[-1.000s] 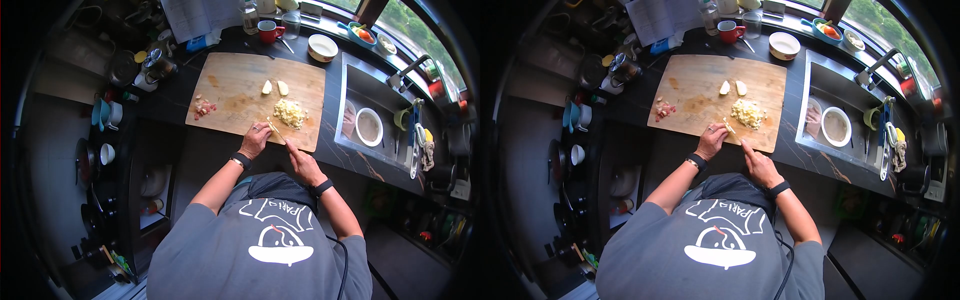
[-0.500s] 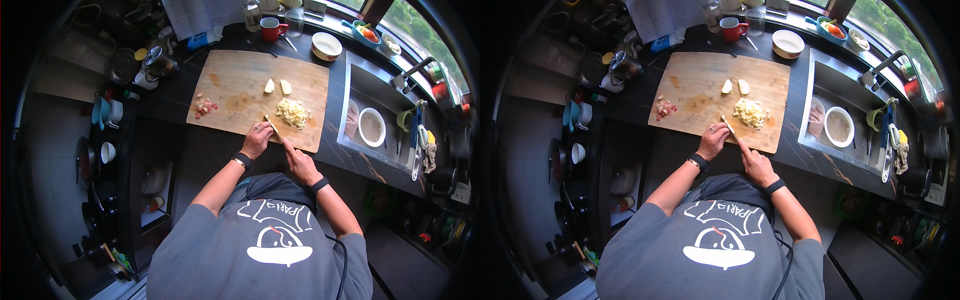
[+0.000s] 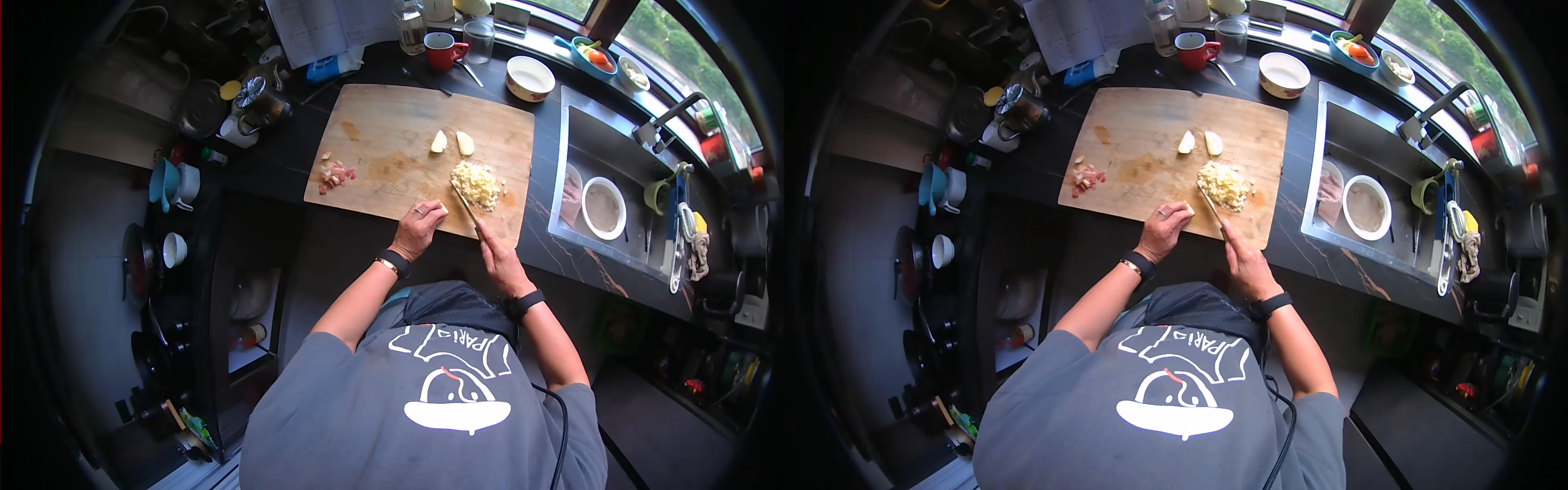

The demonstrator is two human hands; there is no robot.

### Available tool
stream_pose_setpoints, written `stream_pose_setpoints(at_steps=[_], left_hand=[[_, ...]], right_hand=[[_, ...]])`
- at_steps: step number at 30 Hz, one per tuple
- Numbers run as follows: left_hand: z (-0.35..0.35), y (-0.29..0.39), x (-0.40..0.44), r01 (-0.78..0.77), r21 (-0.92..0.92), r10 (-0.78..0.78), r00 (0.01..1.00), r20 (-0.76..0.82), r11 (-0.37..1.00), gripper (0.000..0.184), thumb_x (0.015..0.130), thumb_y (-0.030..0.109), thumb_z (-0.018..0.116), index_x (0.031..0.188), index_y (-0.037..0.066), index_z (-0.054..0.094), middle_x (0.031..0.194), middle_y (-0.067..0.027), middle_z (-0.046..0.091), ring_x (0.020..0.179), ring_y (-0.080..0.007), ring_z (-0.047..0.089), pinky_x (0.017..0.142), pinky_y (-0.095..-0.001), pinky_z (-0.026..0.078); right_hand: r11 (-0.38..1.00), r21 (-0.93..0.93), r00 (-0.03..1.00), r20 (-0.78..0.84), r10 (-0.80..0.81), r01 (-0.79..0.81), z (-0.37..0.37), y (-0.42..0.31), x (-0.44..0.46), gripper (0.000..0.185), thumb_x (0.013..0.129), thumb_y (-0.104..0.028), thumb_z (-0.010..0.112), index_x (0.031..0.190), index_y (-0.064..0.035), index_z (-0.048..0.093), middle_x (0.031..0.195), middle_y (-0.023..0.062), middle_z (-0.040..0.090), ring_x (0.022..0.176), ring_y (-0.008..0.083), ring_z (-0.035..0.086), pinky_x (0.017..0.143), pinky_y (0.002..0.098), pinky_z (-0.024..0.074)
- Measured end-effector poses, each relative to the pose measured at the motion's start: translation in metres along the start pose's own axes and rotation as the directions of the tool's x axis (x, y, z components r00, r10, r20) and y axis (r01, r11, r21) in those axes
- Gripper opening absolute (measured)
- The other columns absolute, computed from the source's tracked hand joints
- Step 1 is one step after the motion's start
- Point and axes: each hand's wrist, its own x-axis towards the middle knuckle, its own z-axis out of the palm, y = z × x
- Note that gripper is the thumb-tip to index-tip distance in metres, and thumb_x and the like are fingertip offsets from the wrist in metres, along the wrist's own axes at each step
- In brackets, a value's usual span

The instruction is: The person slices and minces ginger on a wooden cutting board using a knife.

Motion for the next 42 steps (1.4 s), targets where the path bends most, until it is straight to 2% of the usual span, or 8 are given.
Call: stream_pose_setpoints(at_steps=[2, 4, 7, 32, 34, 36, 38, 42], left_hand=[[0.001, -0.001, -0.001, 0.009, -0.002, -0.009, 1.000, -0.005, 1.000, 0.016, 0.081, 0.003, 0.072, 0.095, 0.006, 0.067, 0.100, -0.0086, 0.066, 0.093, -0.0290, 0.065, 0.080, -0.0368, 0.054], [0.002, -0.003, 0.000, 0.010, -0.007, -0.010, 1.000, -0.010, 1.000, 0.016, 0.081, 0.003, 0.073, 0.096, 0.006, 0.067, 0.100, -0.0087, 0.067, 0.093, -0.0290, 0.065, 0.080, -0.0368, 0.054], [0.002, -0.003, -0.002, 0.036, -0.017, -0.036, 0.999, 0.001, 0.999, 0.016, 0.081, 0.003, 0.073, 0.095, 0.006, 0.067, 0.101, -0.0089, 0.067, 0.093, -0.0292, 0.065, 0.080, -0.0371, 0.054], [-0.001, 0.000, 0.002, 0.022, -0.033, -0.022, 1.000, -0.010, 0.999, 0.016, 0.079, 0.001, 0.073, 0.092, 0.005, 0.065, 0.099, -0.0090, 0.065, 0.094, -0.0304, 0.063, 0.083, -0.0383, 0.053], [0.000, -0.002, 0.001, 0.026, -0.032, -0.026, 1.000, -0.006, 0.999, 0.016, 0.079, 0.001, 0.073, 0.092, 0.006, 0.065, 0.099, -0.0091, 0.065, 0.094, -0.0306, 0.063, 0.084, -0.0386, 0.052], [0.001, -0.004, 0.000, 0.044, -0.038, -0.044, 0.999, -0.002, 0.998, 0.014, 0.079, 0.002, 0.073, 0.090, 0.006, 0.065, 0.099, -0.0095, 0.065, 0.094, -0.0309, 0.063, 0.083, -0.0387, 0.052], [0.002, -0.006, -0.002, 0.040, -0.037, -0.039, 0.999, 0.004, 0.999, 0.014, 0.079, 0.002, 0.073, 0.090, 0.006, 0.065, 0.099, -0.0096, 0.065, 0.094, -0.0309, 0.063, 0.083, -0.0387, 0.052], [0.000, -0.005, 0.000, 0.037, -0.035, -0.036, 0.999, 0.012, 0.999, 0.014, 0.079, 0.003, 0.073, 0.090, 0.006, 0.065, 0.098, -0.0095, 0.066, 0.094, -0.0307, 0.063, 0.082, -0.0383, 0.052]], right_hand=[[0.993, -0.028, 0.994, -0.012, -0.113, 0.113, -0.002, -0.006, 0.001, 0.053, 0.100, -0.009, 0.051, 0.150, -0.0147, 0.039, 0.117, 0.0258, 0.065, 0.104, 0.0410, 0.066, 0.089, 0.0434, 0.0529], [0.993, -0.048, 0.993, 0.053, -0.105, 0.108, 0.001, -0.003, 0.000, 0.054, 0.099, -0.008, 0.051, 0.151, -0.0138, 0.038, 0.119, 0.0256, 0.064, 0.104, 0.0406, 0.065, 0.088, 0.0431, 0.0532], [0.981, -0.121, 0.987, 0.068, -0.148, 0.155, 0.002, -0.007, -0.001, 0.056, 0.099, -0.011, 0.051, 0.152, -0.0127, 0.033, 0.090, 0.0238, 0.066, 0.083, 0.0406, 0.065, 0.074, 0.0484, 0.0519], [0.990, -0.118, 0.991, 0.118, -0.069, 0.083, 0.017, 0.013, 0.001, 0.056, 0.099, -0.014, 0.051, 0.153, -0.0170, 0.033, 0.091, 0.0264, 0.067, 0.084, 0.0430, 0.066, 0.075, 0.0502, 0.0530], [0.990, -0.037, 0.989, -0.037, -0.141, 0.139, 0.010, 0.007, 0.002, 0.056, 0.099, -0.012, 0.051, 0.153, -0.0162, 0.034, 0.100, 0.0269, 0.067, 0.091, 0.0431, 0.066, 0.080, 0.0473, 0.0534], [0.990, -0.046, 0.989, -0.064, -0.134, 0.131, 0.009, 0.002, 0.004, 0.056, 0.099, -0.010, 0.050, 0.153, -0.0159, 0.034, 0.107, 0.0265, 0.067, 0.098, 0.0429, 0.066, 0.084, 0.0451, 0.0531], [0.969, -0.049, 0.969, -0.034, -0.244, 0.242, 0.010, -0.002, 0.005, 0.056, 0.100, -0.010, 0.050, 0.153, -0.0149, 0.034, 0.106, 0.0250, 0.067, 0.096, 0.0423, 0.066, 0.082, 0.0461, 0.0530], [0.986, -0.116, 0.989, 0.094, -0.113, 0.124, 0.007, -0.007, -0.001, 0.056, 0.099, -0.012, 0.051, 0.153, -0.0137, 0.033, 0.094, 0.0236, 0.066, 0.085, 0.0402, 0.066, 0.076, 0.0474, 0.0525]])
